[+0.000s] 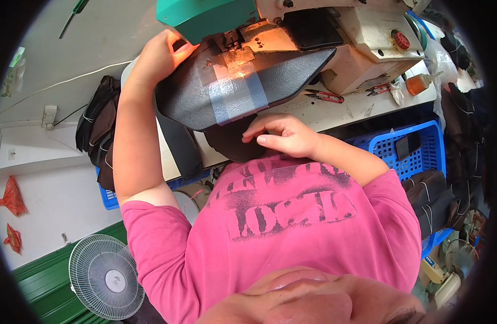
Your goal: The person repeatedly takes leather strips and feeds them one by one through a skiving machine to thin their edges.
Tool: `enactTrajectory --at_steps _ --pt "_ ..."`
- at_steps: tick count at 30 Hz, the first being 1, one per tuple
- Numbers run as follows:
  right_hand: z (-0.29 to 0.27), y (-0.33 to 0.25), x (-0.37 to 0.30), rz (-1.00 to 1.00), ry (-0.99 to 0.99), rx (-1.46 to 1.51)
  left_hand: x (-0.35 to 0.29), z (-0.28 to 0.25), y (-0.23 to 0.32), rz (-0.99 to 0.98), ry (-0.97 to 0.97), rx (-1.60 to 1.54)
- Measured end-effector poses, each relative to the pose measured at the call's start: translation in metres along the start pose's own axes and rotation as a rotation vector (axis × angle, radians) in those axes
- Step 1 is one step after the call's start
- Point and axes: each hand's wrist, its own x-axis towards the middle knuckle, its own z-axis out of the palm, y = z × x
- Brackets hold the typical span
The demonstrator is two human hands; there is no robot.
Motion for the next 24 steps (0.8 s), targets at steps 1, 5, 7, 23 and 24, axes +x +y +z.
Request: enactTrajectory --at_steps 1,5,7,23,24 --pt "0.000 0.002 0.003 -0.164 -0.016 -0.358 -0.013 0.001 -0.001 -0.008 0.007 0.001" --pt "0.011 0.000 0.008 -0.345 -0.077 -1.020 -0.086 -0.004 0.020 0.324 -0.051 0.201" --pt "0.013 0.003 0.009 -0.339 -0.105 -1.192 -0.135 0.006 0.044 0.362 -0.005 0.241" --pt "0.024 -0.004 0.028 -0.284 -0.186 -1.423 -0.242 -0.123 -0.034 -0.258 1.193 0.088" --pt "0.024 -0.002 0.030 -0.314 -0.151 -1.451 -0.227 -0.136 -0.054 -0.259 1.188 0.071"
